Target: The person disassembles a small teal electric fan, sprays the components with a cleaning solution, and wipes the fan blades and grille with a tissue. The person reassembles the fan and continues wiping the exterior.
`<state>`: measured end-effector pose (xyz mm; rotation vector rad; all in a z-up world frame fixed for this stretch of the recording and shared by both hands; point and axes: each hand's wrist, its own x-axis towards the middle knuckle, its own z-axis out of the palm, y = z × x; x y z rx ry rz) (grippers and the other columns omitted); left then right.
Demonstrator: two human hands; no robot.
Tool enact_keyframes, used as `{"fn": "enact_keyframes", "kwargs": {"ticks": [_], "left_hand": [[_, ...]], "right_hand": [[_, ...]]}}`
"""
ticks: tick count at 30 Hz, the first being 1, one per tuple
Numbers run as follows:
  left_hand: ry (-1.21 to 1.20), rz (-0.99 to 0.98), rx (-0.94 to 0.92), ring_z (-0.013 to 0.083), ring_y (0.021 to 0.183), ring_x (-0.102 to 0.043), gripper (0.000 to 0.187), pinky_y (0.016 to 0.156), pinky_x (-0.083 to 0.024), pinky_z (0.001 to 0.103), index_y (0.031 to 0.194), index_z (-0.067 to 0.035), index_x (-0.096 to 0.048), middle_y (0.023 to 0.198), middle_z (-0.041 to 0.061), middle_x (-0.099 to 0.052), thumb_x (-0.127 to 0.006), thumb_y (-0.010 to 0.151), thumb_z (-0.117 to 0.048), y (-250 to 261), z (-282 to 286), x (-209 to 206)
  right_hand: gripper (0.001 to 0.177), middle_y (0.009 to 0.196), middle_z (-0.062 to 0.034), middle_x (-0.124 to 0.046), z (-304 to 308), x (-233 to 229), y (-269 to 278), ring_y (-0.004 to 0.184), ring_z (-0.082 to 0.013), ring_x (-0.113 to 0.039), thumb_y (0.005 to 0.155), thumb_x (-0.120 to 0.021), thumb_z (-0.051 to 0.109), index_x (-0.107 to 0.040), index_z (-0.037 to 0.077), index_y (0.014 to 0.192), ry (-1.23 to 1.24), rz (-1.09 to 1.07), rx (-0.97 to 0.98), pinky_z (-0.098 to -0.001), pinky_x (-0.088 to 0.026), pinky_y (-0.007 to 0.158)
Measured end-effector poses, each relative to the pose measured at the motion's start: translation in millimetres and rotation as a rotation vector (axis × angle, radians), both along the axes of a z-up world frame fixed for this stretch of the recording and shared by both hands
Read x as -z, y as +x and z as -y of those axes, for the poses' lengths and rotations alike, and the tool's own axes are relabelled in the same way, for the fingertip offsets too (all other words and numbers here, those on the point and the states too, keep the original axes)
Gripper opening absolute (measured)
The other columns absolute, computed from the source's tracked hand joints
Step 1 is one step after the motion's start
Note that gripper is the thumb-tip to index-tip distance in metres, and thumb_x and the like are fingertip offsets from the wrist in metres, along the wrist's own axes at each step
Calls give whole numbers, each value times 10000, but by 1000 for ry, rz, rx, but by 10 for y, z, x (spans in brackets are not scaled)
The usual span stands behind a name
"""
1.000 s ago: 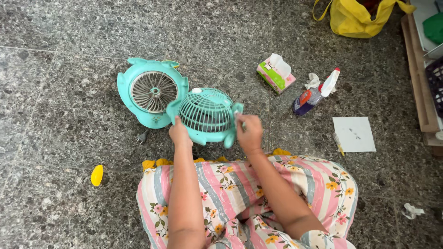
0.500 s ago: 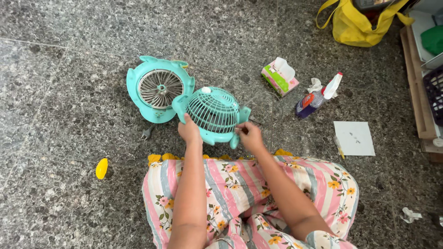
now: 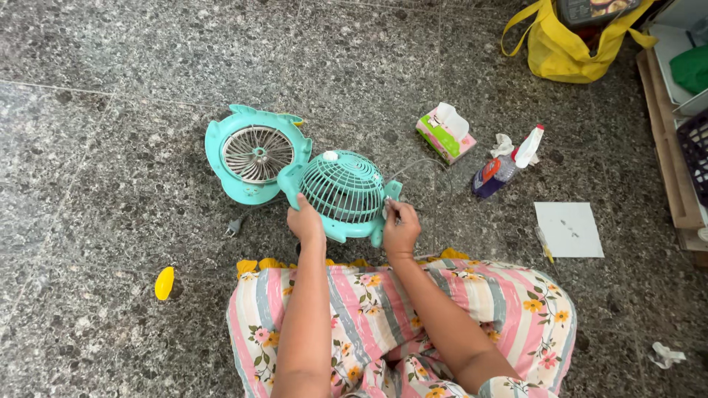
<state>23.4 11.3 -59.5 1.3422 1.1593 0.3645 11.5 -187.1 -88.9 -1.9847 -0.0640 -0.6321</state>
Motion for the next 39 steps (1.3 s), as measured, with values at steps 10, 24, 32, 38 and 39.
{"fn": "enact_keyframes", "kwargs": {"ticks": [10, 24, 32, 38, 39], "left_hand": [[9, 3, -1, 376, 1035, -693, 492, 902, -520, 465, 1216, 50, -646, 1163, 222, -705, -553, 1012, -387, -56, 53, -50], [-263, 113, -105, 353, 1037, -707, 521, 862, -556, 471, 1247, 110, -614, 1230, 225, -682, -558, 1007, -349, 29, -181, 271], [-264, 12, -83, 363, 1122, -675, 563, 905, -553, 466, 1321, 95, -556, 1306, 225, -625, -544, 1023, -383, 26, -155, 242], [-161, 27, -39, 353, 1107, -677, 568, 919, -537, 441, 1308, 82, -587, 1284, 230, -638, -575, 981, -382, 11, -182, 319], [-153, 36, -35, 349, 1096, -676, 564, 919, -534, 439, 1301, 82, -586, 1270, 229, -637, -593, 967, -373, 5, -212, 348]], "right_hand": [[80, 883, -81, -718, 100, 95, 41, 735, -126, -683, 860, -759, 20, -740, 9, 937, 140, -267, -160, -281, -552, 680], [221, 1040, -61, -715, 503, 223, 202, 891, -128, -682, 920, -725, 14, -741, -16, 1139, 379, -391, -203, -258, -555, 782], [230, 942, -43, -727, 405, 550, 306, 853, -124, -680, 864, -723, -14, -705, -5, 1094, 311, -393, -143, -266, -558, 769], [197, 871, -93, -754, 465, 918, 274, 758, -157, -738, 831, -707, -23, -704, -25, 1028, 232, -611, -194, -312, -608, 707], [188, 875, -105, -749, 473, 954, 269, 747, -163, -733, 833, -715, -16, -699, -27, 1019, 264, -696, -212, -325, -617, 692]]}}
